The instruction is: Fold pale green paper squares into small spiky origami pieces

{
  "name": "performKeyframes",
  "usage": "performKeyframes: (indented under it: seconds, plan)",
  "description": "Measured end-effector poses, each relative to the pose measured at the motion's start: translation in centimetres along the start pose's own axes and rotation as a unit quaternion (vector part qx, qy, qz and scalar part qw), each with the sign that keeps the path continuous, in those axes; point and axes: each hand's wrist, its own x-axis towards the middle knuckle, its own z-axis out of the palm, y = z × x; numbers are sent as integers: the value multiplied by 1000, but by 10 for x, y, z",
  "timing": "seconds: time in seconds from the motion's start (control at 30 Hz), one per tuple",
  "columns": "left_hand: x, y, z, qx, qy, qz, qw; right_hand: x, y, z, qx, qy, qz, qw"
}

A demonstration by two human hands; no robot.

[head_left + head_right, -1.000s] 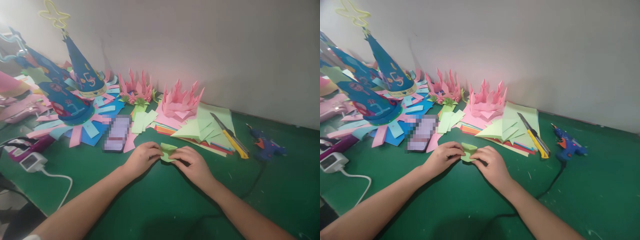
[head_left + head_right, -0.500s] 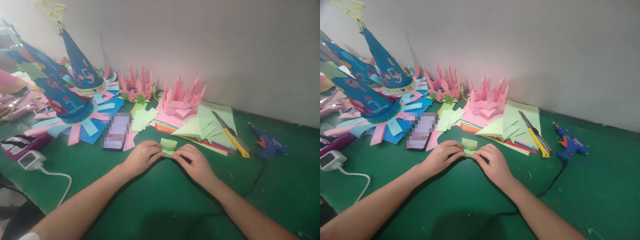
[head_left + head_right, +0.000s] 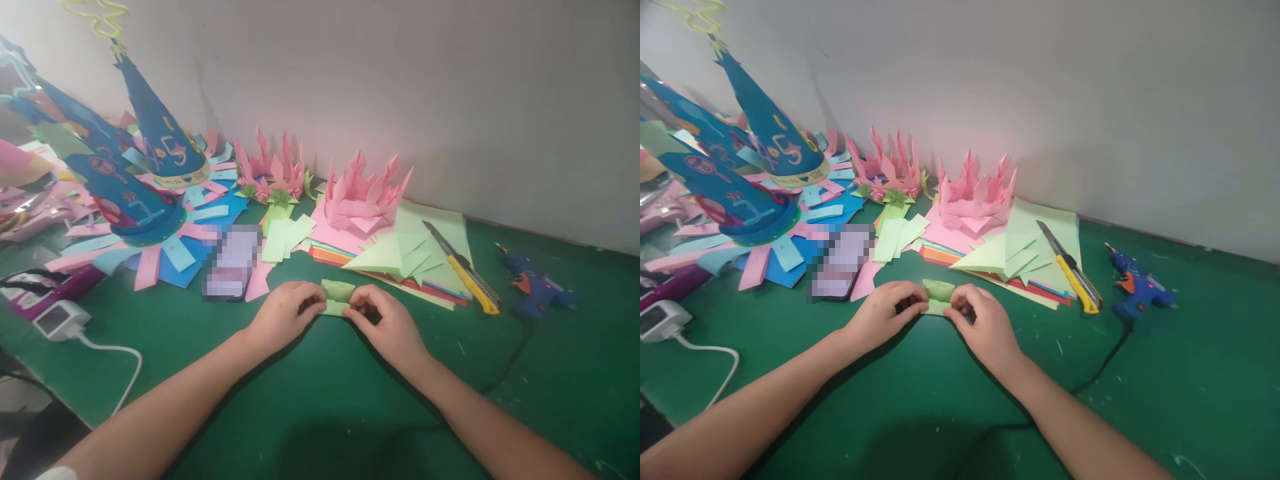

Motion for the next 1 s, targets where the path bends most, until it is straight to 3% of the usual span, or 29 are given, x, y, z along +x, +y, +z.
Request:
performKeyframes:
  seconds: [0.2,0.6,1.0]
  plan:
    - [1,1,1,29,6,11,1000,0,-6,-2,-37,4,-24,999]
    - [0,3,4,65,11,33,997,-6,1,0,-125,13,-166,978]
    - [-2,0,7,79,7,48,996,-10,-7,0,-189,5,-188,964]
